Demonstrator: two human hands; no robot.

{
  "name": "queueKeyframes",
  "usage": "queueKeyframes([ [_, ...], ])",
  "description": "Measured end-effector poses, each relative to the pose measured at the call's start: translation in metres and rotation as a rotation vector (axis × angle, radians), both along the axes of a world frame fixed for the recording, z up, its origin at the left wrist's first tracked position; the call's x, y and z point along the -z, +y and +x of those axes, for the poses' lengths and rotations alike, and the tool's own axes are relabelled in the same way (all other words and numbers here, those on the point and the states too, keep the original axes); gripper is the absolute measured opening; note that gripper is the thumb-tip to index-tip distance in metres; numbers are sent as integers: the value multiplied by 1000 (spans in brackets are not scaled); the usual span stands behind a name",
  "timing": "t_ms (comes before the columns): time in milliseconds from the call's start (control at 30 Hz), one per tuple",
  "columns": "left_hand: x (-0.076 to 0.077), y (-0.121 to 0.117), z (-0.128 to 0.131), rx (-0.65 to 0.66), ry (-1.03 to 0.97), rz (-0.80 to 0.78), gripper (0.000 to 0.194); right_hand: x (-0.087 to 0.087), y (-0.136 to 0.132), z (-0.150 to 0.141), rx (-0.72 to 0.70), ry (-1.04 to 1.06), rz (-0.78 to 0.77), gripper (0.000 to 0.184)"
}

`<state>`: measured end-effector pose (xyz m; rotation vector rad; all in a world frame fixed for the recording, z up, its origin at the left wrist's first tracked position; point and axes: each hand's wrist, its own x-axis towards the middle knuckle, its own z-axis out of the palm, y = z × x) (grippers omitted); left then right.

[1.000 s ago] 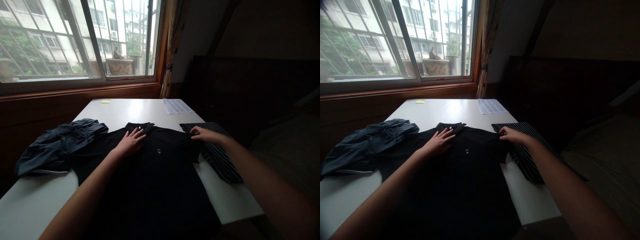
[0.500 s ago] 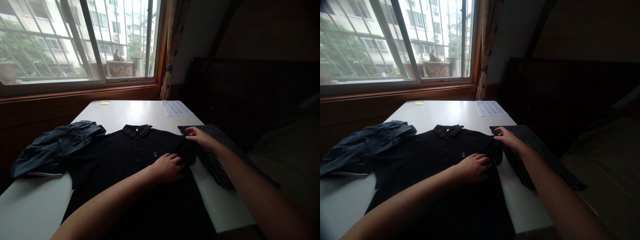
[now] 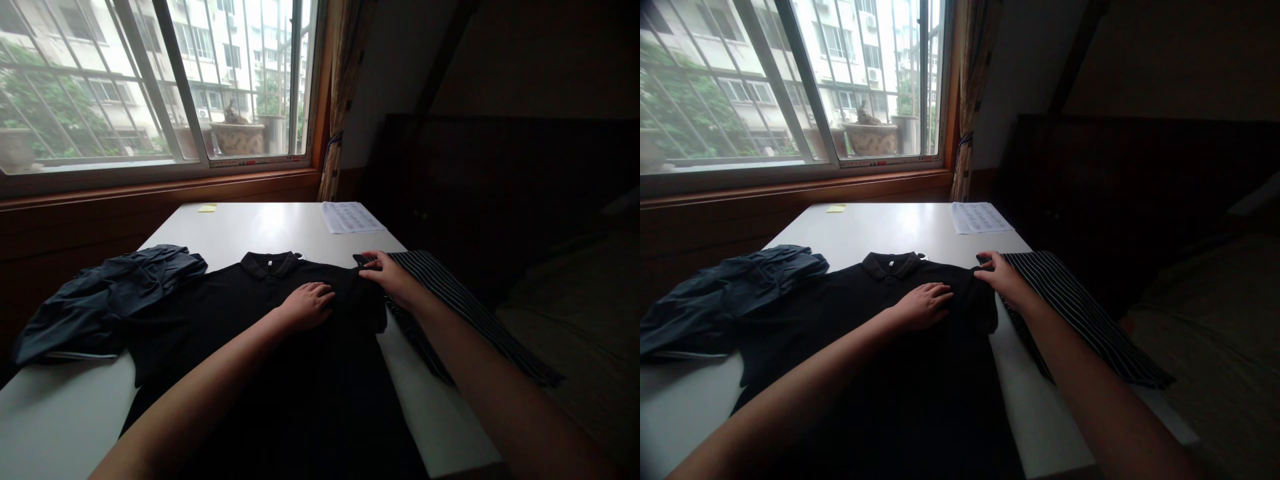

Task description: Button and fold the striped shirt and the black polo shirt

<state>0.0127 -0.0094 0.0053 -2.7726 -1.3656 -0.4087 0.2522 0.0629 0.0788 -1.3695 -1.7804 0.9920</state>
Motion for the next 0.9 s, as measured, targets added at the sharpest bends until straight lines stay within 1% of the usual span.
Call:
queueKeyframes([
  [100,8,12,5,-67,58,-26,52,-9,-11,-10,-36,42,19,59],
  [200,12,30,8,-117,62,-42,54,-12,-21,-20,-117,66,40,63],
  [300,14,47,7,-153,59,-55,55,-6,-30,-30,-184,37,103,65],
  [400,15,59,5,-158,53,-69,51,1,-40,-40,-206,-23,182,64],
  [467,15,64,3,-146,47,-82,49,6,-48,-49,-216,-41,207,62],
  [567,16,73,-2,-131,25,-112,56,13,-62,-62,-255,11,190,61],
  [633,16,79,-5,-141,-7,-134,58,17,-69,-68,-324,94,121,62],
  [700,13,82,-8,-165,-60,-144,52,18,-74,-68,-403,182,44,59],
  [767,8,83,-10,-201,-132,-139,43,15,-76,-62,-420,219,18,50],
  [833,0,79,-13,-236,-209,-139,41,11,-76,-49,-352,174,56,38],
  [900,-9,71,-19,-254,-271,-169,43,9,-76,-31,-267,57,123,29],
])
